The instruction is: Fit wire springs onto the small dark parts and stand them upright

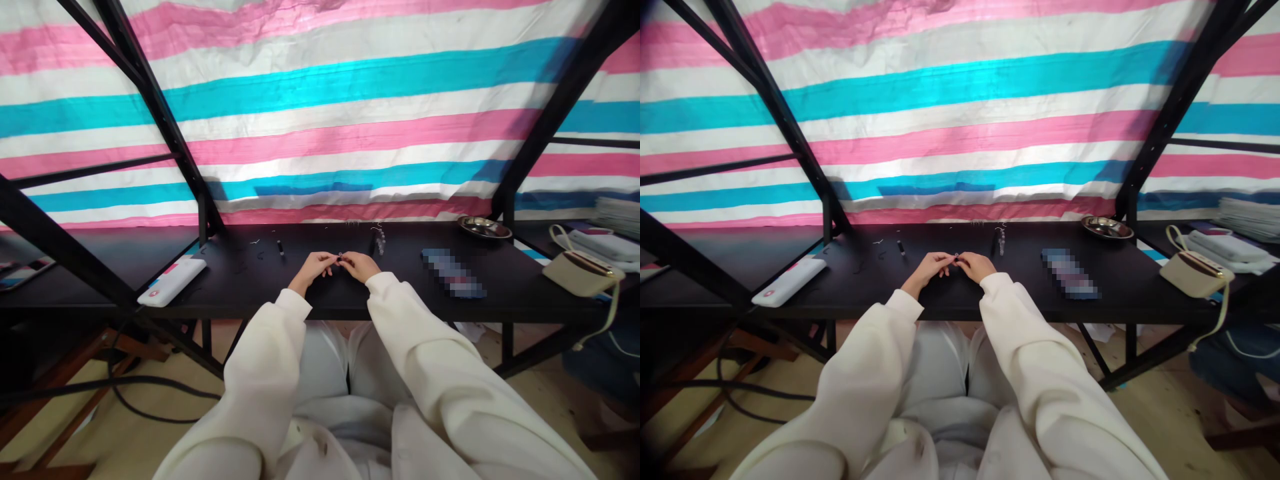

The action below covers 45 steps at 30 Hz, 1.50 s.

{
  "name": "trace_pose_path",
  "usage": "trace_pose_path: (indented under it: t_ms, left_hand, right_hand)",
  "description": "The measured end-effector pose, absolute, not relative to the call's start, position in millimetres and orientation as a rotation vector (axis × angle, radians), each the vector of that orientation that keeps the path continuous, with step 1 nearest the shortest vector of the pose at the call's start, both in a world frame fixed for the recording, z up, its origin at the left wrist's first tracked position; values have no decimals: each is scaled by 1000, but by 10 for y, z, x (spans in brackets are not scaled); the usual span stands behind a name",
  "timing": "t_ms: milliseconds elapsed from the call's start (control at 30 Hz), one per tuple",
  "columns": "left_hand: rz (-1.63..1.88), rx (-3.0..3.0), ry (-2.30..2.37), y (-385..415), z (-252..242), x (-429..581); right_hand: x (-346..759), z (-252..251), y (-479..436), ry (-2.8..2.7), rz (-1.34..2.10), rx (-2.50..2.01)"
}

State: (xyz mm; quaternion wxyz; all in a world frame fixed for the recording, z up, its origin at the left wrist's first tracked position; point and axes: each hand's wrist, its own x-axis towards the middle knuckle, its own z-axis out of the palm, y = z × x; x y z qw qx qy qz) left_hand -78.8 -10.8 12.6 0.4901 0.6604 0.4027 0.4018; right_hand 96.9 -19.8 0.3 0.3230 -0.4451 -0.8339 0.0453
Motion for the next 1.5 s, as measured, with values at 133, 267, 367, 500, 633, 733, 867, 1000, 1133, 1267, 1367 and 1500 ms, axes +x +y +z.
trace_pose_path:
  t_ms: [133, 267, 367, 500, 633, 733, 867, 1000, 1133, 1267, 1367, 1500]
  left_hand:
    - [989, 1556, 992, -117, 139, -778]
    - [1056, 1507, 1048, -96, 131, -778]
    - [1075, 1499, 1067, -78, 119, -784]
    - [1045, 1507, 1070, -75, 115, -784]
    - [1021, 1515, 1069, -75, 117, -782]
    - [1009, 1519, 1075, -70, 112, -783]
    - [1011, 1527, 1079, -68, 106, -783]
    - [1007, 1534, 1081, -73, 110, -781]
    - [1001, 1551, 1084, -83, 120, -782]
    - [988, 1563, 1100, -83, 123, -783]
    - [985, 1563, 1101, -76, 117, -784]
    - [994, 1559, 1098, -76, 110, -782]
  right_hand:
    - [994, 19, -199, -2103, 94, -1236]
    - [1148, 26, -163, -1731, 61, -1551]
    - [1287, 28, -140, -1495, 77, -1807]
    - [1362, 28, -131, -1440, 99, -1933]
    - [1354, 21, -124, -1454, 98, -1965]
    - [1357, 7, -112, -1462, 89, -1963]
    - [1365, -3, -100, -1459, 91, -1962]
    - [1360, 9, -105, -1457, 104, -1990]
    - [1371, 25, -141, -1446, 128, -1989]
    - [1423, 33, -200, -1399, 126, -1991]
    - [1470, 38, -225, -1367, 132, -2039]
    - [1501, 47, -215, -1370, 174, -2108]
